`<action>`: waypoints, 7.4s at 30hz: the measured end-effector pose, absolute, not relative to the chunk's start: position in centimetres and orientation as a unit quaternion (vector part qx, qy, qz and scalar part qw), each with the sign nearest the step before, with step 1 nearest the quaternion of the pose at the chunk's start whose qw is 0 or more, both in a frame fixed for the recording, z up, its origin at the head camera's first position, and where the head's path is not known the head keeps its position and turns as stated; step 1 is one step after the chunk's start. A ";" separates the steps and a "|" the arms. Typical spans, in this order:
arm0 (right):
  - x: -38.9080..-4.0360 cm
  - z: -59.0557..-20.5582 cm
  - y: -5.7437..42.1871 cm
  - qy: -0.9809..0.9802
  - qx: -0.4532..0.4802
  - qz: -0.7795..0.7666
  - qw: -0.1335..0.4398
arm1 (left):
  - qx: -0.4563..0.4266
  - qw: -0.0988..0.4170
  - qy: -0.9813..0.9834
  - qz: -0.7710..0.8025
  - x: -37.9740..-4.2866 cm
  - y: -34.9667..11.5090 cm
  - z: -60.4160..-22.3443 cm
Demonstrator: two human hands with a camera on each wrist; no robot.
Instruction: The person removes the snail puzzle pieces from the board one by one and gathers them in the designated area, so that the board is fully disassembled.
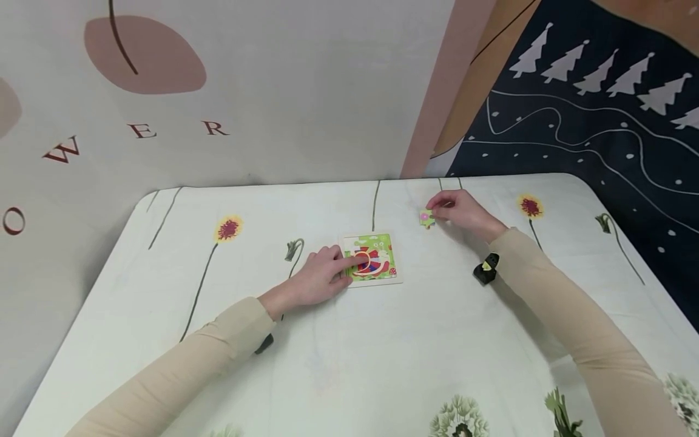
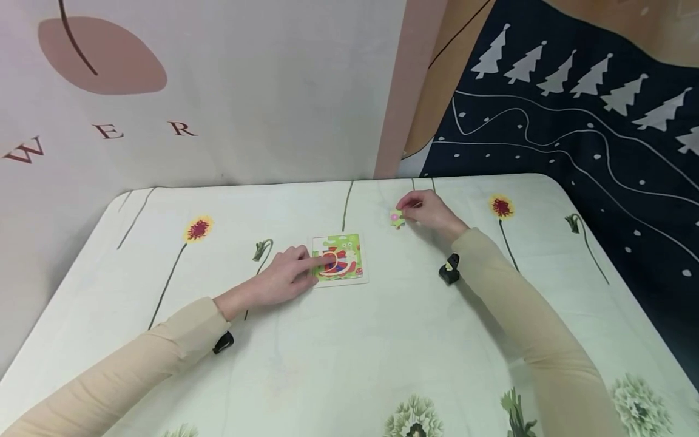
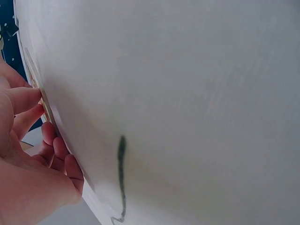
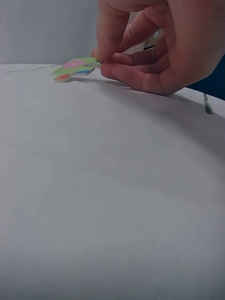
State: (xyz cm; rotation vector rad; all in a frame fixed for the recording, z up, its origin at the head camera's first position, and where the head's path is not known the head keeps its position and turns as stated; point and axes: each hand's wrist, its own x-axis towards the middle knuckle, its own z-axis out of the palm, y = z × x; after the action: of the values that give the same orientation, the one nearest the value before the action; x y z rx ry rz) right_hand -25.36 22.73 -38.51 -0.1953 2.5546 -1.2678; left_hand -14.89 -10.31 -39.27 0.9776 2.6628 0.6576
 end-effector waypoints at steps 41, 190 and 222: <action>-25.5 -38.5 21.7 0.904 -0.092 -0.390 0.150 | 0.332 0.116 0.908 0.229 -15.1 -10.2 -39.3; -23.7 -37.9 12.3 0.847 -0.192 -0.434 0.240 | 0.346 0.084 0.901 0.248 -15.6 -9.9 -39.6; -23.6 -37.8 12.5 0.835 -0.159 -0.470 0.238 | 0.347 0.088 0.903 0.237 -15.5 -9.9 -39.5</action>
State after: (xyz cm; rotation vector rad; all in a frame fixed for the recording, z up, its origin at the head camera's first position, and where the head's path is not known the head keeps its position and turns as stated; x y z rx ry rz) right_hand -23.56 12.49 -37.79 -0.4344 2.2887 -1.2870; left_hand -15.50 -9.90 -39.47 1.0323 2.6886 0.7070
